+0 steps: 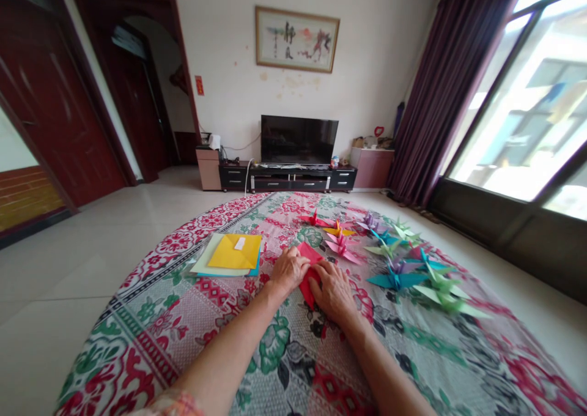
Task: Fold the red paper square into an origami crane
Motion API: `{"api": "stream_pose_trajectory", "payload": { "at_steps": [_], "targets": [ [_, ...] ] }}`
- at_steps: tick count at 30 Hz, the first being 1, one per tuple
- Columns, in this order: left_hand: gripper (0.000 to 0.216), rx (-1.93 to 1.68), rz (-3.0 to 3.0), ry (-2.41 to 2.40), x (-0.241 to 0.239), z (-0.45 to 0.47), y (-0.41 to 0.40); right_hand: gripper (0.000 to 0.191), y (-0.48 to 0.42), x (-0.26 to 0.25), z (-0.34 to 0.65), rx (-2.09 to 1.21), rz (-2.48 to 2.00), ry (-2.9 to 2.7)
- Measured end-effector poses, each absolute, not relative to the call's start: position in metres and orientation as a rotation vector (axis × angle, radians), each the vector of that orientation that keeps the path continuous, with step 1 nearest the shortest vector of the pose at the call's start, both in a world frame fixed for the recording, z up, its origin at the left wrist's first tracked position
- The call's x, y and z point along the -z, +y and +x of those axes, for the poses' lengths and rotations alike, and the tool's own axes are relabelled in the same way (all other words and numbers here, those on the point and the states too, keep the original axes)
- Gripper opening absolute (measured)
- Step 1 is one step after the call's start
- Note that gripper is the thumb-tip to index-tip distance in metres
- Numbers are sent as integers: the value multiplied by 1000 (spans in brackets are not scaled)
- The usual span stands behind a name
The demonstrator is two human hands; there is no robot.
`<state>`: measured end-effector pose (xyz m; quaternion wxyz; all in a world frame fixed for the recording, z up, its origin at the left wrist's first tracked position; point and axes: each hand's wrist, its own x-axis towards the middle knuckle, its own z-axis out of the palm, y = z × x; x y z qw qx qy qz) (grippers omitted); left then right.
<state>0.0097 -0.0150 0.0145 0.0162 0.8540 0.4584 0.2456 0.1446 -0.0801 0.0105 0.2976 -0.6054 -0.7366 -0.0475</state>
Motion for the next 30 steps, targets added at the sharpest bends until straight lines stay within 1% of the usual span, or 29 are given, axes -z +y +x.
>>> {"api": "stream_pose_trajectory", "payload": {
  "at_steps": [4, 17, 21, 26, 28, 30],
  "targets": [
    [25, -702, 2663, 1455, -16, 10, -16, 27, -89, -10, 144, 95, -1569, -1980],
    [25, -730, 2760, 1372, -17, 9, -17, 29, -123, -8, 143, -138, -1350, -2000],
    [25, -778, 2742, 1385, -15, 9, -17, 29, -129, -9, 141, -145, -1342, -1974],
    [23, -765, 2707, 1439, -13, 10, -14, 34, -121, -14, 145, -123, -1344, -1959],
    [26, -755, 2729, 1433, -12, 10, -13, 32, -110, -16, 148, -43, -1343, -1922],
    [30, -741, 2758, 1389, -11, 10, -12, 30, -95, -16, 150, -33, -1317, -1903]
  ]
}}
